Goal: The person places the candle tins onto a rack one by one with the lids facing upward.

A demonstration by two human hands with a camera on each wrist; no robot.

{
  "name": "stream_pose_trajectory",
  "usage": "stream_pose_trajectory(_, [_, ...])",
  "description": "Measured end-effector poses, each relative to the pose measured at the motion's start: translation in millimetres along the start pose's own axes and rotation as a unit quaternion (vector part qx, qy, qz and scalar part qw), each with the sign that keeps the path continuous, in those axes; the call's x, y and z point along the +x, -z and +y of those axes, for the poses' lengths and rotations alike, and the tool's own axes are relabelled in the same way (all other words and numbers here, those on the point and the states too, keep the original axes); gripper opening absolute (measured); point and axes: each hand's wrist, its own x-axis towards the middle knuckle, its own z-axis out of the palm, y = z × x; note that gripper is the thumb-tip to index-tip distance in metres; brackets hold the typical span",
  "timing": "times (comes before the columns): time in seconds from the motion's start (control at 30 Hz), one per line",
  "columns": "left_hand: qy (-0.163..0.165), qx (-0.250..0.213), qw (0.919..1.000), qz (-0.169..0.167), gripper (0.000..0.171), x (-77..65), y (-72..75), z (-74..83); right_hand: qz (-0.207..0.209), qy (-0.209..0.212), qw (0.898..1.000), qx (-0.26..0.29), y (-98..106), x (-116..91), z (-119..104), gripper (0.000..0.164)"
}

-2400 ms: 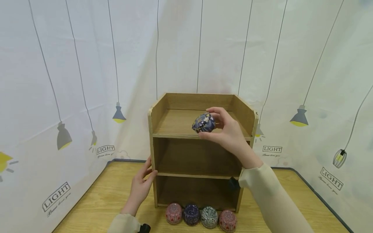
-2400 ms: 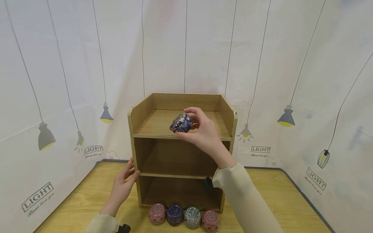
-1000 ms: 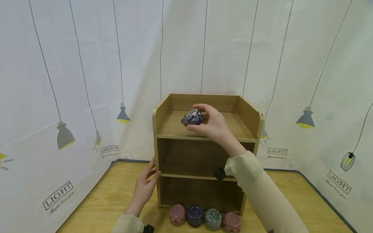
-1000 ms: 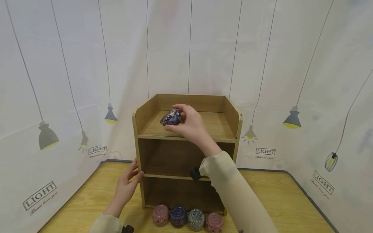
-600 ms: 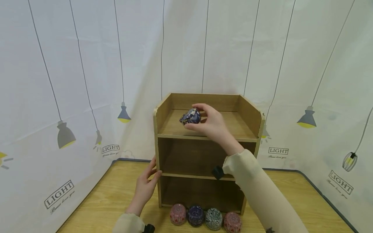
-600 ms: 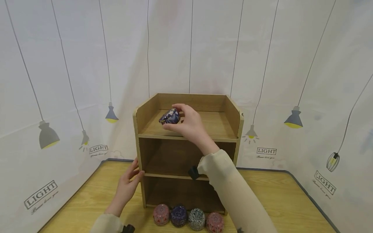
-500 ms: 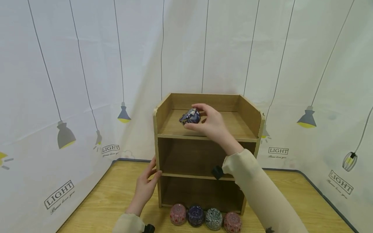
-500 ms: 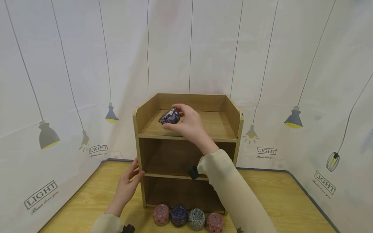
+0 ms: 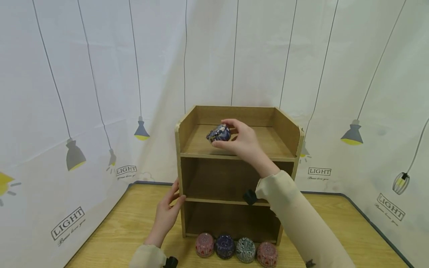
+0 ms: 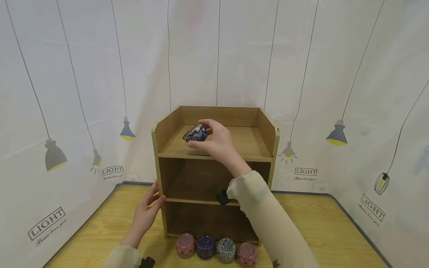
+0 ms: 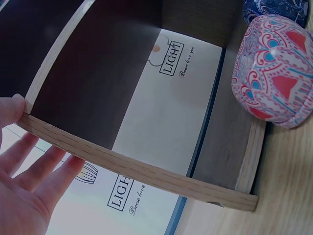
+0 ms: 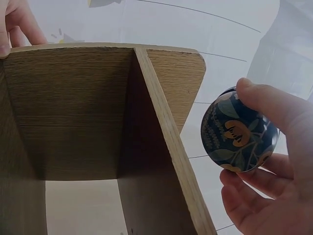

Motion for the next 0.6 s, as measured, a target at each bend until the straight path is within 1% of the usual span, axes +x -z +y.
stream_pose_trajectory(0.27, [-0.005,0.003,1.0000,0.005,0.054,-0.5,0.6,0.4,-0.003,-0.006,1.000,0.011,0.0,-0.3,1.1,0.064])
stream_pose_trajectory(0.47, [-0.003,-0.001,1.0000,0.002,0.054,-0.7,0.8,1.3,-0.005,-0.011,1.000,0.014,-0.7,-0.7,-0.9,0.064])
stream_pose_trajectory(0.6, [-0.010,-0.007,0.9999,0.002,0.054,-0.7,0.5,1.1,-0.009,-0.017,1.000,0.016,-1.6,-0.1,-1.8,0.064])
